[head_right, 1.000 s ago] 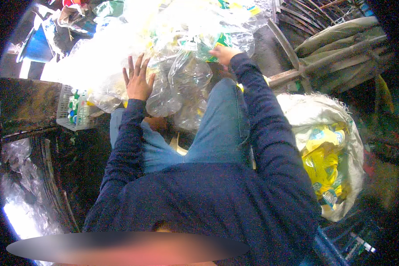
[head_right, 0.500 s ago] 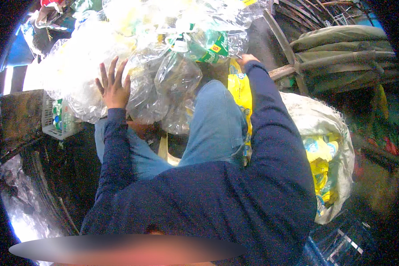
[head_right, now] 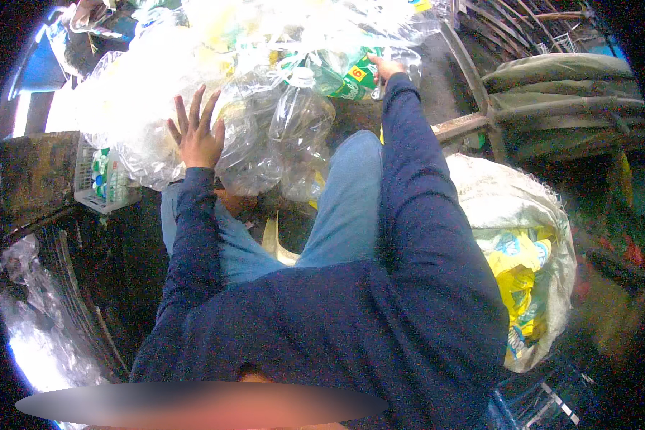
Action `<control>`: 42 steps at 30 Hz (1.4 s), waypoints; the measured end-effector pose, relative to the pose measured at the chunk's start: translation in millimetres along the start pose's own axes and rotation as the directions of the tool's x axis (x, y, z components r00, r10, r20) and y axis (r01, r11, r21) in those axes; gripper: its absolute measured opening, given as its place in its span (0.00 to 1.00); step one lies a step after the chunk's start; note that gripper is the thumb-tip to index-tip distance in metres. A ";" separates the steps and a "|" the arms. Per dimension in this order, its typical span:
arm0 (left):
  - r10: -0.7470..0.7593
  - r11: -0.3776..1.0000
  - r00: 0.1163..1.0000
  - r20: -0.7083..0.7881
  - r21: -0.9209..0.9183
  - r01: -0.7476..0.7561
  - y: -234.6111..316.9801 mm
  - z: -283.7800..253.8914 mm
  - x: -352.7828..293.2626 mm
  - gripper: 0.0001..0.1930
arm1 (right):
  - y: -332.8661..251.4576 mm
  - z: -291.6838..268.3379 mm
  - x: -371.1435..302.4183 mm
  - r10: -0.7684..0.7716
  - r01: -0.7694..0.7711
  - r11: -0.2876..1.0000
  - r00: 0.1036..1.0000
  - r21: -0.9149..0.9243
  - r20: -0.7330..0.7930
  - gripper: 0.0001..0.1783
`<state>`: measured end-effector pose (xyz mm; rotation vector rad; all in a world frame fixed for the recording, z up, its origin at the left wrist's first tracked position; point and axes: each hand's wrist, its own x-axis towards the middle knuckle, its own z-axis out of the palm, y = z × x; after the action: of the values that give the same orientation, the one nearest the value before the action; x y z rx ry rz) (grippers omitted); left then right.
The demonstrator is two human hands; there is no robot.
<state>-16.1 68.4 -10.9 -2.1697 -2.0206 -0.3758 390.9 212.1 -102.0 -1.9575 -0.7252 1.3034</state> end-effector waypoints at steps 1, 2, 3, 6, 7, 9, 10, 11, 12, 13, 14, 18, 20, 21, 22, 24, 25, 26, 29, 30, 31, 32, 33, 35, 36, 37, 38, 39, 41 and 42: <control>-0.018 0.998 1.000 -0.019 -0.065 0.017 -0.9 0.0 1.5 0.32 | -2.7 -2.0 -14.9 -0.013 0.011 0.999 0.999 0.051 0.038 0.17; -0.040 0.990 0.998 -0.039 -0.135 0.034 -1.7 -0.2 2.3 0.33 | -5.2 -2.6 -32.6 -0.024 0.020 0.996 0.999 0.091 0.045 0.13; -0.024 0.995 0.997 -0.074 -0.098 0.017 -3.2 -0.2 4.4 0.32 | -5.0 -5.0 -55.5 -0.069 0.034 0.977 0.984 0.209 0.162 0.11; -0.168 0.966 0.977 -0.132 -0.220 0.137 -8.1 -0.7 7.0 0.29 | -4.3 -0.8 -135.0 -0.196 0.072 0.883 0.955 0.465 0.223 0.08; -0.202 0.951 0.967 -0.157 -0.269 0.154 -11.2 -1.5 7.3 0.26 | -5.5 -2.1 -163.1 -0.241 0.111 0.872 0.945 0.478 0.221 0.08; -0.252 0.930 0.950 -0.183 -0.318 0.185 -17.3 -2.9 4.8 0.26 | -14.1 0.6 -213.8 -0.304 0.169 0.846 0.932 0.506 0.197 0.06; -0.276 0.918 0.942 -0.191 -0.342 0.200 -21.0 -4.0 2.2 0.25 | -20.1 3.2 -238.1 -0.334 0.170 0.805 0.921 0.569 0.198 0.05; -0.277 0.920 0.938 -0.207 -0.338 0.197 -23.9 -4.8 -1.0 0.24 | -30.9 5.0 -260.1 -0.418 0.211 0.773 0.879 0.598 0.230 0.05; -0.286 0.912 0.944 -0.165 -0.351 0.215 -26.9 -5.8 -5.2 0.24 | -45.4 6.3 -281.7 -0.475 0.243 0.748 0.846 0.618 0.242 0.05; -0.289 0.910 0.946 -0.144 -0.347 0.226 -29.2 -7.6 -8.8 0.24 | -58.0 8.1 -305.9 -0.524 0.279 0.706 0.824 0.651 0.215 0.04; -0.274 0.923 0.947 -0.169 -0.324 0.210 -31.1 -9.9 -15.0 0.24 | -72.4 12.8 -330.5 -0.627 0.439 0.733 0.731 0.520 0.268 0.05; -0.327 0.862 0.945 -0.023 -0.418 0.288 -23.3 -24.0 -27.7 0.28 | -136.7 6.6 -430.0 -0.673 0.472 0.671 0.712 0.572 0.201 0.06; -0.373 0.819 0.928 0.005 -0.468 0.332 -10.0 -36.7 -38.5 0.32 | -163.9 -18.2 -467.1 -0.813 0.543 0.528 0.545 0.653 0.203 0.06; -0.404 0.774 0.911 0.081 -0.500 0.387 -2.8 -45.5 -42.0 0.35 | -167.1 -18.1 -477.9 -0.901 0.760 0.398 0.430 0.513 0.061 0.06; -0.409 0.781 0.910 0.066 -0.490 0.387 6.8 -55.8 -46.8 0.38 | -168.0 -22.2 -486.0 -0.893 0.707 0.417 0.437 0.570 0.110 0.08; -0.437 0.713 0.899 -0.024 -0.619 0.330 19.7 -84.1 -52.3 0.42 | -162.0 -24.5 -491.3 -0.912 0.602 0.368 0.381 0.708 0.151 0.14; -0.420 0.681 0.892 -0.166 -0.708 0.189 26.6 -101.1 -53.0 0.42 | -155.2 -24.5 -491.5 -0.898 0.553 0.380 0.411 0.741 0.154 0.16; -0.414 0.640 0.867 -0.276 -0.766 0.062 32.7 -119.2 -54.1 0.42 | -148.3 -20.6 -490.3 -0.872 0.487 0.438 0.434 0.756 0.226 0.16; -0.220 0.647 0.757 -0.616 -0.673 -0.359 49.5 -175.9 -48.1 0.40 | -128.4 -1.3 -490.8 -0.848 0.455 0.523 0.367 0.721 0.383 0.16; -0.114 0.660 0.692 -0.713 -0.575 -0.483 54.3 -191.7 -44.8 0.39 | -122.2 6.8 -494.0 -0.858 0.575 0.502 0.237 0.646 0.456 0.17; 0.126 0.783 0.700 -0.703 -0.363 -0.506 55.3 -206.1 -34.2 0.38 | -115.5 15.6 -498.7 -0.807 0.604 0.523 0.123 0.602 0.577 0.18; 0.333 0.844 0.692 -0.641 -0.124 -0.521 56.5 -217.2 -20.8 0.37 | -108.1 19.7 -504.5 -0.733 0.606 0.577 0.090 0.547 0.674 0.18; 0.456 0.813 0.653 -0.605 -0.015 -0.581 62.8 -223.6 -8.1 0.36 | -99.4 23.7 -510.2 -0.676 0.579 0.650 0.144 0.493 0.723 0.19; 0.698 0.683 0.592 -0.404 0.128 -0.719 64.0 -227.9 14.2 0.34 | -82.8 25.3 -516.4 -0.705 0.420 0.705 0.327 0.571 0.630 0.19; 0.788 0.611 0.578 -0.213 0.151 -0.777 61.9 -225.6 21.1 0.34 | -73.6 22.0 -517.4 -0.673 0.351 0.739 0.420 0.575 0.609 0.18; 0.766 0.630 0.596 -0.242 0.094 -0.771 56.8 -222.5 27.6 0.34 | -69.6 15.7 -513.0 -0.656 0.315 0.750 0.465 0.582 0.594 0.15; 0.756 0.638 0.630 -0.176 -0.015 -0.770 49.4 -219.0 32.7 0.35 | -69.8 7.1 -504.1 -0.733 0.194 0.669 0.330 0.718 0.594 0.12; 0.676 0.724 0.709 -0.199 0.004 -0.690 42.0 -213.8 33.6 0.37 | -74.1 -0.3 -490.8 -0.818 0.083 0.556 0.232 0.827 0.526 0.10; 0.613 0.744 0.763 -0.206 -0.177 -0.645 25.7 -205.9 36.9 0.33 | -81.9 -22.0 -462.0 -0.887 -0.093 0.326 0.314 0.941 0.339 0.12; 0.554 0.765 0.803 -0.218 -0.248 -0.595 20.1 -201.5 36.9 0.32 | -85.2 -35.2 -447.8 -0.797 -0.191 0.142 0.560 0.971 0.227 0.09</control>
<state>-9.7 45.8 193.6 -2.7168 -1.1790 -0.7503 261.2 -78.4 226.4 -0.0161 -0.4172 1.6011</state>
